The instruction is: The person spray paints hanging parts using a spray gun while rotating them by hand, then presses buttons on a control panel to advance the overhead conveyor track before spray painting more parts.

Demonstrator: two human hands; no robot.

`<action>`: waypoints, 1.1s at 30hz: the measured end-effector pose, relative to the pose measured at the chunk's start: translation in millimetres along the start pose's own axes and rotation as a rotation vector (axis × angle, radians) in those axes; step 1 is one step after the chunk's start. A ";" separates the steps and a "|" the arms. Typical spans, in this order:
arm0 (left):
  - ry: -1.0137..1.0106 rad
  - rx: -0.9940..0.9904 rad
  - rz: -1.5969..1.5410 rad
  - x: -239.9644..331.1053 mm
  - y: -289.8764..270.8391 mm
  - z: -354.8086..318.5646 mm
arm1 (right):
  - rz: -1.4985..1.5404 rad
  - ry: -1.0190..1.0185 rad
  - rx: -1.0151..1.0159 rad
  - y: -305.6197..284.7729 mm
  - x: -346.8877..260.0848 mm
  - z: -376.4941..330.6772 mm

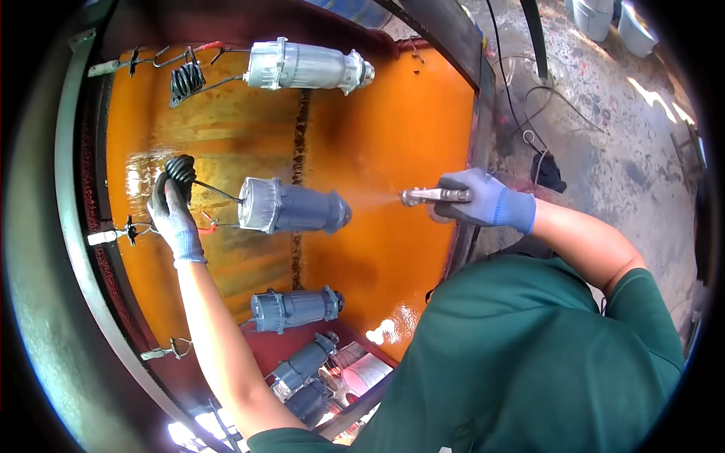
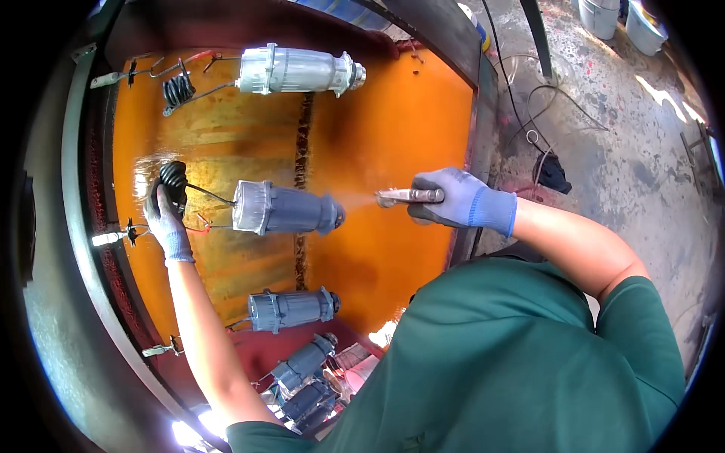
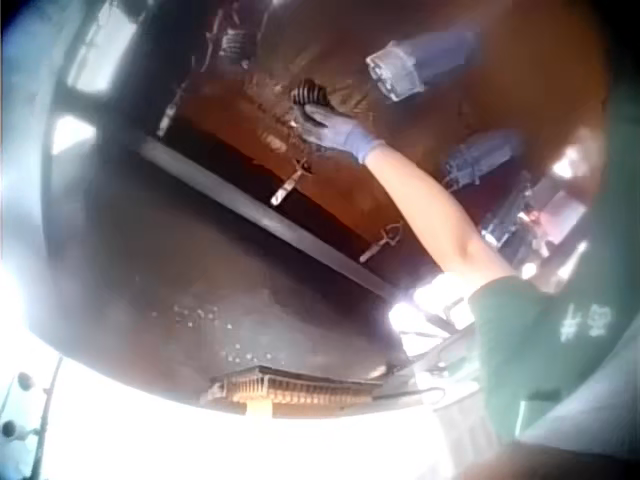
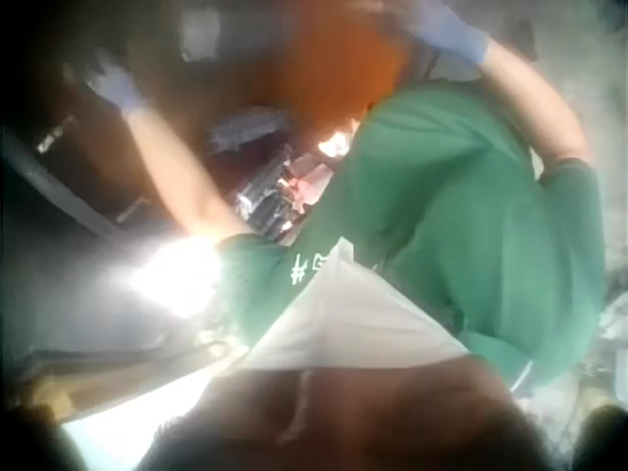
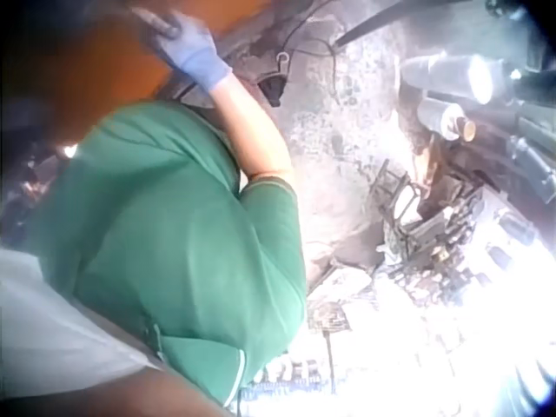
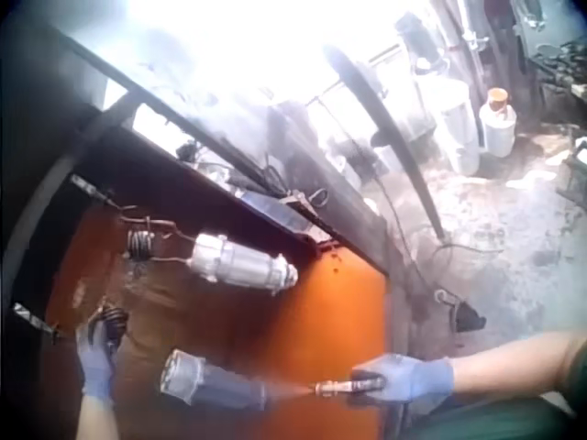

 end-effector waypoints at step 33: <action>-0.202 0.507 -0.194 -3.6 -74.3 -130.7 | 0.240 -0.003 -0.008 -15.7 6.9 21.8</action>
Point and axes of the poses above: each hand's wrist, its own z-axis towards the middle knuckle, its own y-axis out of the palm, x = y × z, the point moved 6 cm from there along z, towards the middle knuckle, and after that the axes turned 14 degrees about -z, right-handed, at the moved point
